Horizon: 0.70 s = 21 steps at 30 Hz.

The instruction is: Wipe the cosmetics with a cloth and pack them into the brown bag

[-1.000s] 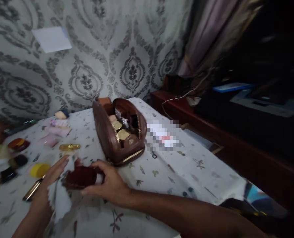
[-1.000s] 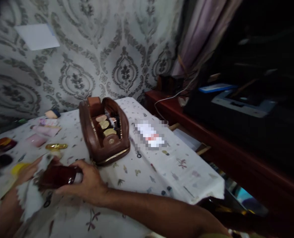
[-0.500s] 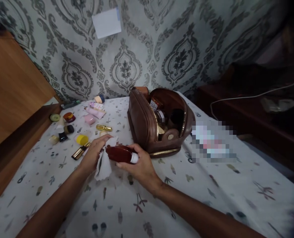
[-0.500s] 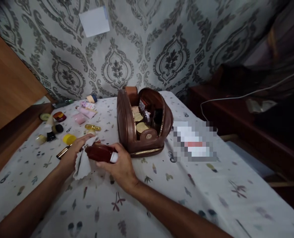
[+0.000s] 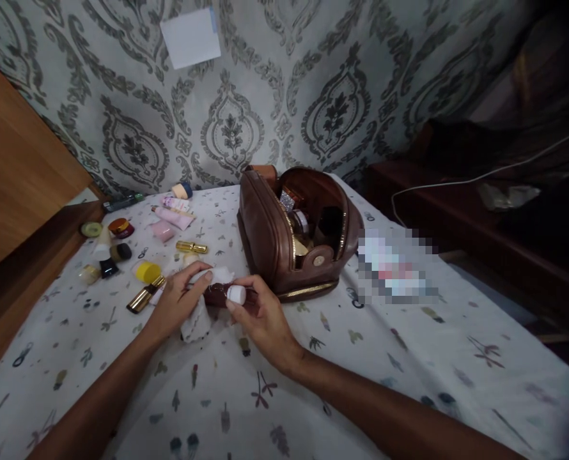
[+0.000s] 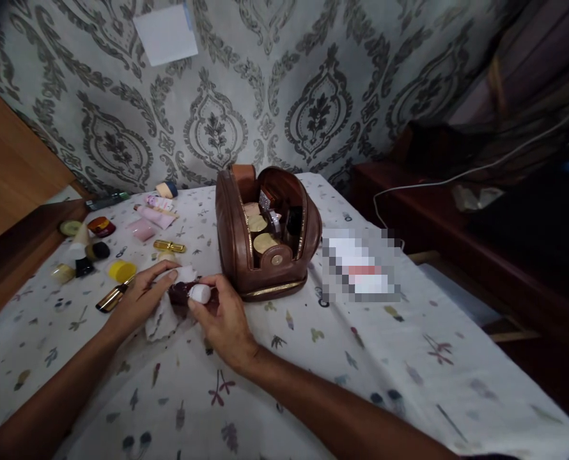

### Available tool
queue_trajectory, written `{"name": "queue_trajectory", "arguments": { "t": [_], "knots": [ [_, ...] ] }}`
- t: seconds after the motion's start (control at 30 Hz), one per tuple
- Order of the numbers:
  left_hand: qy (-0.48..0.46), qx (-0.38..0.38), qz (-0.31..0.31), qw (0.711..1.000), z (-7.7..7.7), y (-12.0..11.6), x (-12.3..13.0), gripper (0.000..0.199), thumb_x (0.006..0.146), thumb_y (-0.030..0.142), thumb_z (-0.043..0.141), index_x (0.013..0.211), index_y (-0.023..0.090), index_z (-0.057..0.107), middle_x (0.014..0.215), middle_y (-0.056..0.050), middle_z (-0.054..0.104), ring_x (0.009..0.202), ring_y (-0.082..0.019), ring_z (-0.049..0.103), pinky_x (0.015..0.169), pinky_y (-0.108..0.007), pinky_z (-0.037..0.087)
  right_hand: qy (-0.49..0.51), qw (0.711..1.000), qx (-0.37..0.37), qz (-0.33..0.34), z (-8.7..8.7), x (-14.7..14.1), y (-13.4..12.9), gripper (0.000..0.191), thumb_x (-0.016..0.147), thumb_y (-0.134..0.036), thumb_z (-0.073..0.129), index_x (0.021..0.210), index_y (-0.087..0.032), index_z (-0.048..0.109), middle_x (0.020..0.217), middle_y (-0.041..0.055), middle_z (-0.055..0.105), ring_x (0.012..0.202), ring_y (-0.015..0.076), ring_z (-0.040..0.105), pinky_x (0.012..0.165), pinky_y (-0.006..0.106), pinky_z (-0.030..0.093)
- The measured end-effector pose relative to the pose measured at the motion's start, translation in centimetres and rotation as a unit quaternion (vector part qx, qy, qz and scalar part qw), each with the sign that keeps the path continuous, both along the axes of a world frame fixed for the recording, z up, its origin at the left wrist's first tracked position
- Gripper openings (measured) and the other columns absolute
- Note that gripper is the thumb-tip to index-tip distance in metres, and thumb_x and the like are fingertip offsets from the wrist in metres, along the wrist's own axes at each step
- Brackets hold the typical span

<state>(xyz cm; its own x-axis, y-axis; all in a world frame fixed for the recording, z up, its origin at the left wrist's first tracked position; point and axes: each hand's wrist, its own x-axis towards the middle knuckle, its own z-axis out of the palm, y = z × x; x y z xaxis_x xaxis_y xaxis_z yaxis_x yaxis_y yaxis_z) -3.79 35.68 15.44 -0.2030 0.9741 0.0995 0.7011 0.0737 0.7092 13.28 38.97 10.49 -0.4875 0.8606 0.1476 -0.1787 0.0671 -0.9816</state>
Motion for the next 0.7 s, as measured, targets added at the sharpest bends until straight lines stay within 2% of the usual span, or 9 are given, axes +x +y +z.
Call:
{"name": "queue_trajectory", "arguments": {
  "t": [0.07, 0.17, 0.3, 0.4, 0.53, 0.7],
  "knots": [
    [0.025, 0.003, -0.006, 1.0, -0.1, 0.0, 0.3, 0.035, 0.091, 0.049, 0.045, 0.095, 0.02, 0.064, 0.091, -0.002, 0.07, 0.088, -0.023, 0.063, 0.084, -0.032, 0.045, -0.011, 1.0, 0.011, -0.012, 0.0, 0.0, -0.1, 0.018, 0.08, -0.025, 0.064, 0.093, -0.02, 0.054, 0.087, 0.0012, 0.059, 0.079, 0.0148, 0.056, 0.071, 0.027, 0.048],
    [0.061, 0.013, -0.037, 0.997, -0.5, -0.3, 0.8, 0.04, 0.093, 0.05, 0.042, 0.103, 0.021, 0.066, 0.108, -0.007, 0.07, 0.106, -0.027, 0.062, 0.097, -0.039, 0.042, -0.041, 0.996, 0.072, -0.039, -0.1, 0.1, -0.2, 0.016, 0.077, -0.018, 0.067, 0.086, -0.02, 0.055, 0.087, -0.0004, 0.056, 0.079, 0.0137, 0.054, 0.07, 0.024, 0.045],
    [0.124, 0.029, -0.037, 0.991, -1.7, -0.9, 0.8, 0.043, 0.093, 0.055, 0.042, 0.117, 0.03, 0.067, 0.126, -0.005, 0.066, 0.122, -0.03, 0.056, 0.108, -0.048, 0.035, -0.074, 0.983, 0.161, -0.047, -0.2, 0.3, -0.5, 0.017, 0.077, -0.014, 0.068, 0.091, -0.02, 0.059, 0.091, 0.0002, 0.054, 0.083, 0.0141, 0.054, 0.073, 0.024, 0.046],
    [0.155, 0.077, -0.042, 0.984, -3.0, -1.2, 0.6, 0.042, 0.093, 0.056, 0.041, 0.12, 0.034, 0.066, 0.137, -0.003, 0.061, 0.129, -0.031, 0.052, 0.113, -0.054, 0.028, -0.103, 0.969, 0.222, -0.035, -0.5, 0.4, -0.6, 0.018, 0.079, -0.016, 0.068, 0.094, -0.021, 0.059, 0.093, 0.0011, 0.053, 0.088, 0.0155, 0.054, 0.081, 0.027, 0.049],
    [0.171, 0.108, -0.066, 0.977, -4.2, -1.2, 0.1, 0.041, 0.095, 0.051, 0.039, 0.113, 0.03, 0.069, 0.137, -0.004, 0.062, 0.13, -0.032, 0.052, 0.115, -0.055, 0.028, -0.112, 0.963, 0.245, -0.011, -0.9, 0.5, -0.7, 0.021, 0.081, -0.016, 0.067, 0.099, -0.022, 0.06, 0.096, 0.0016, 0.052, 0.088, 0.0151, 0.053, 0.083, 0.027, 0.05],
    [0.118, 0.105, -0.058, 0.986, -4.2, -0.5, -0.7, 0.04, 0.092, 0.053, 0.042, 0.106, 0.027, 0.069, 0.128, -0.006, 0.067, 0.122, -0.03, 0.059, 0.109, -0.048, 0.043, -0.097, 0.962, 0.255, 0.009, -1.4, 0.3, -0.6, 0.024, 0.082, -0.02, 0.069, 0.105, -0.019, 0.062, 0.104, 0.0042, 0.051, 0.097, 0.0154, 0.055, 0.088, 0.027, 0.05]
  ]
}}
